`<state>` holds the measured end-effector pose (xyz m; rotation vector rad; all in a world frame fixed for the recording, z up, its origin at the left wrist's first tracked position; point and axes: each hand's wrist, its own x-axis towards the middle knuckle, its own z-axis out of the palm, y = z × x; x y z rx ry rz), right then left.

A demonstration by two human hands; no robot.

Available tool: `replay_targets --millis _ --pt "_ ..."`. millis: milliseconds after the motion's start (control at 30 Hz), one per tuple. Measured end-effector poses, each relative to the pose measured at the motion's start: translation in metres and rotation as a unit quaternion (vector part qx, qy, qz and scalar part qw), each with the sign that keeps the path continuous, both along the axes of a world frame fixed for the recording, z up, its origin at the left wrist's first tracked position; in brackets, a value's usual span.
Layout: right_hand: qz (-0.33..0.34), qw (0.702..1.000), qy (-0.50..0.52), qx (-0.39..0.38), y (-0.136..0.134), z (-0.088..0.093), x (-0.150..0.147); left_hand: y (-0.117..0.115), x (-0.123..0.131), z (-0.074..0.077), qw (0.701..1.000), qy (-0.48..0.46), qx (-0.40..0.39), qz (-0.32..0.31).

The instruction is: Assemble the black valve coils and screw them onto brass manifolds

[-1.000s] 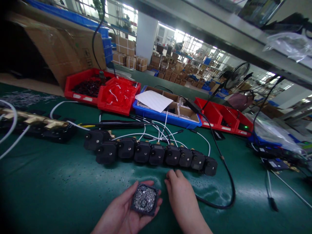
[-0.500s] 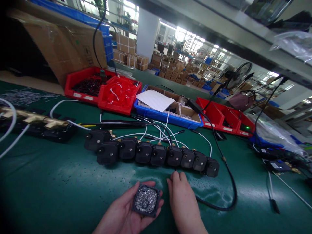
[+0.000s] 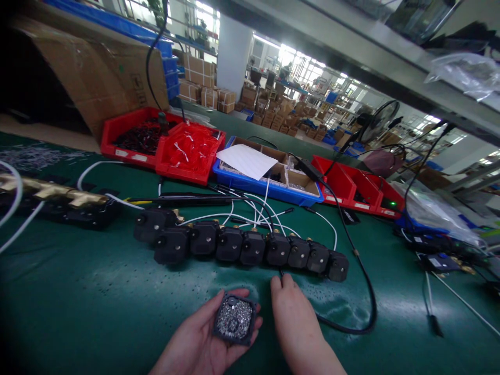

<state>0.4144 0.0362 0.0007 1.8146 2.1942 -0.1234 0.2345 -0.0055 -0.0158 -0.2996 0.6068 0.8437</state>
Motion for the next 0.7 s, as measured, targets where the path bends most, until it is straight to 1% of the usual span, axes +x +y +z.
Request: replay_targets --millis 167,433,700 --pt "0.016 1.000 -0.014 0.008 -0.004 -0.004 0.002 -0.003 0.000 0.001 1.000 -0.005 0.008 0.003" --pt "0.022 1.000 -0.004 0.009 -0.009 -0.011 0.013 -0.008 0.005 0.001 1.000 -0.003 0.008 0.014" --pt "0.018 1.000 -0.002 0.011 -0.007 -0.006 0.005 -0.016 0.006 0.003 1.000 -0.004 0.001 0.014"
